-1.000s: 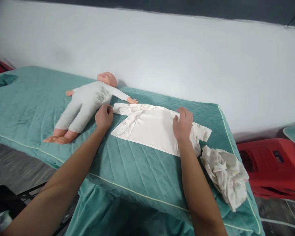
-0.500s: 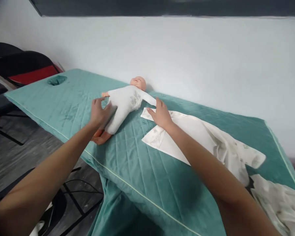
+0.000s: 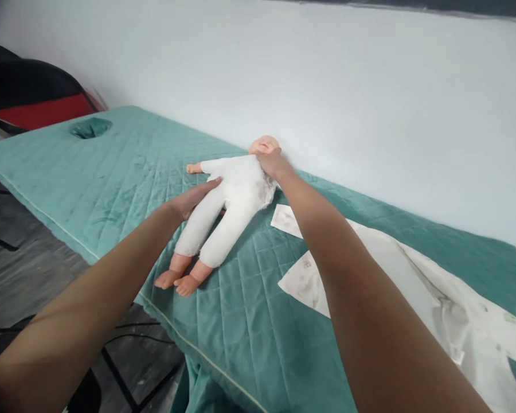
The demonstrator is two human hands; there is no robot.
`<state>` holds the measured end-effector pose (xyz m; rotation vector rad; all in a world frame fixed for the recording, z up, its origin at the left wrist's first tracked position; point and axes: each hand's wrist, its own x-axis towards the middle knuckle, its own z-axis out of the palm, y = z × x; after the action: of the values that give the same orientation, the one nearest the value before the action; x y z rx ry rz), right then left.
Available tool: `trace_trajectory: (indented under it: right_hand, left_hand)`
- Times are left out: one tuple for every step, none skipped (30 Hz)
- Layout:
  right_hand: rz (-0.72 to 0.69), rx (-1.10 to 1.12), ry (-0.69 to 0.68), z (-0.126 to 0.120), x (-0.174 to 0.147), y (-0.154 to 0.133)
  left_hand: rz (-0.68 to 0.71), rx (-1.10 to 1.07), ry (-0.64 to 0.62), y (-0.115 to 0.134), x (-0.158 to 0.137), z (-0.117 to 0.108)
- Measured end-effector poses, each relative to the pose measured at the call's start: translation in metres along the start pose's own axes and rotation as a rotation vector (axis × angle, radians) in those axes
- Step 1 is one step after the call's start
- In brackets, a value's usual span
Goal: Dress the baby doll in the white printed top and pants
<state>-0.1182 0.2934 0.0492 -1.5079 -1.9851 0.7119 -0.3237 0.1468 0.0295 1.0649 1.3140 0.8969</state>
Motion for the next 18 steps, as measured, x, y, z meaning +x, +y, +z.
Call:
trace_trajectory:
  right_hand:
    - [0.022, -0.001, -0.002, -0.004, -0.004, -0.002]
    - [0.060, -0.002, 0.004, -0.011, -0.011, -0.004]
    - [0.096, -0.003, 0.019, -0.020, -0.021, -0.006]
    - [0.111, -0.005, 0.035, -0.031, -0.032, -0.007]
    - [0.120, -0.005, 0.055, -0.045, -0.046, -0.007]
    - [0.129, -0.005, 0.076, -0.060, -0.061, -0.006]
    - [0.138, -0.005, 0.096, -0.077, -0.077, -0.002]
    - [0.146, -0.008, 0.120, -0.095, -0.094, 0.003]
    - [0.162, -0.014, 0.144, -0.114, -0.112, 0.011]
    - [0.188, -0.023, 0.169, -0.133, -0.131, 0.022]
    - [0.221, -0.036, 0.193, -0.151, -0.151, 0.034]
    - [0.258, -0.051, 0.214, -0.169, -0.170, 0.049]
    - [0.300, -0.065, 0.232, -0.186, -0.190, 0.064]
    - [0.337, -0.078, 0.247, -0.200, -0.209, 0.080]
    - [0.378, -0.092, 0.260, -0.213, -0.227, 0.096]
    - [0.420, -0.106, 0.273, -0.223, -0.243, 0.111]
    - [0.459, -0.118, 0.282, -0.230, -0.257, 0.125]
    - [0.494, -0.127, 0.289, -0.235, -0.268, 0.137]
  left_hand:
    - [0.018, 0.043, 0.029, 0.002, -0.005, 0.006]
    - [0.042, 0.077, 0.045, 0.005, -0.012, 0.014]
    - [0.071, 0.097, 0.040, 0.007, -0.019, 0.022]
    - [0.100, 0.105, 0.022, 0.009, -0.027, 0.032]
    - [0.128, 0.105, -0.001, 0.010, -0.035, 0.044]
    - [0.153, 0.098, -0.029, 0.012, -0.043, 0.059]
    - [0.177, 0.086, -0.061, 0.014, -0.051, 0.075]
    - [0.199, 0.072, -0.090, 0.016, -0.058, 0.093]
    - [0.220, 0.058, -0.119, 0.017, -0.065, 0.113]
    - [0.241, 0.044, -0.150, 0.018, -0.072, 0.135]
    - [0.260, 0.029, -0.185, 0.018, -0.077, 0.158]
    - [0.278, 0.016, -0.217, 0.017, -0.083, 0.181]
    - [0.291, 0.006, -0.245, 0.015, -0.087, 0.204]
    - [0.297, -0.008, -0.278, 0.012, -0.091, 0.227]
    - [0.294, -0.027, -0.319, 0.008, -0.095, 0.248]
    - [0.283, -0.048, -0.363, 0.004, -0.098, 0.267]
    - [0.267, -0.067, -0.405, -0.001, -0.100, 0.284]
    - [0.246, -0.084, -0.440, -0.007, -0.101, 0.299]
